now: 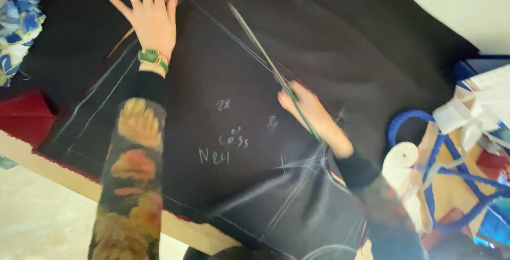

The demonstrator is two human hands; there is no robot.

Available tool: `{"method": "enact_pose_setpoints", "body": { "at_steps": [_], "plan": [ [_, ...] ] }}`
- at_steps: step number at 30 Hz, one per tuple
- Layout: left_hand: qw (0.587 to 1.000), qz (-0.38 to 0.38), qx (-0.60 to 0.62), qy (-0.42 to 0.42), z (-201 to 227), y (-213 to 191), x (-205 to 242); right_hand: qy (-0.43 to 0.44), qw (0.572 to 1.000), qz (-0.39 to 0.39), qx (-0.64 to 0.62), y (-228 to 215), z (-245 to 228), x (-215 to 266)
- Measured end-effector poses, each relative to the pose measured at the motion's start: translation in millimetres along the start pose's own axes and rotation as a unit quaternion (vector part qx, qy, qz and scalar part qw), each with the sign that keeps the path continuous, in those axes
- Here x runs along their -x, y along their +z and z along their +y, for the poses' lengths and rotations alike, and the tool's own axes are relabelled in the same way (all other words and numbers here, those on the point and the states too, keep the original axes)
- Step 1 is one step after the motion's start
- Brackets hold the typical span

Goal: The person uses shears to cut a large piece of black fabric laid out on a wooden table, following chalk lines drawn on the material. After cutting, the person removes the excess fabric and smooths the remaining piece on the table.

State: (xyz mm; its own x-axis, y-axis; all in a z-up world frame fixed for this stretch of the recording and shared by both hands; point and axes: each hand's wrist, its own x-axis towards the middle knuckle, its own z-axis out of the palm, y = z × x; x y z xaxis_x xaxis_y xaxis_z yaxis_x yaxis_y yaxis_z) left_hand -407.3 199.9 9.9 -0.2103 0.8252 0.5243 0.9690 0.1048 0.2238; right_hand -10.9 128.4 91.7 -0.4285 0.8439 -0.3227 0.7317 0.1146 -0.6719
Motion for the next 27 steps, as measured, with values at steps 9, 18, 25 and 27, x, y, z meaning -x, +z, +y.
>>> {"method": "enact_pose_setpoints", "body": {
  "at_steps": [9,18,25,27],
  "plan": [
    [0.954,-0.244,0.138,0.103,168.8,-131.5,222.7,0.389,0.898,0.197,-0.056,45.8,104.9,307.9],
    [0.95,-0.235,0.094,0.183,237.8,-176.5,357.9,0.475,0.806,0.353,-0.001,109.4,232.1,444.9],
    [0.94,-0.236,0.09,0.229,265.7,-177.7,403.5,0.43,0.801,0.413,0.048,95.9,264.6,449.8],
    [0.943,-0.223,0.093,0.228,271.4,-179.5,407.1,0.362,0.814,0.45,0.064,81.4,253.7,443.0]
  ]
}}
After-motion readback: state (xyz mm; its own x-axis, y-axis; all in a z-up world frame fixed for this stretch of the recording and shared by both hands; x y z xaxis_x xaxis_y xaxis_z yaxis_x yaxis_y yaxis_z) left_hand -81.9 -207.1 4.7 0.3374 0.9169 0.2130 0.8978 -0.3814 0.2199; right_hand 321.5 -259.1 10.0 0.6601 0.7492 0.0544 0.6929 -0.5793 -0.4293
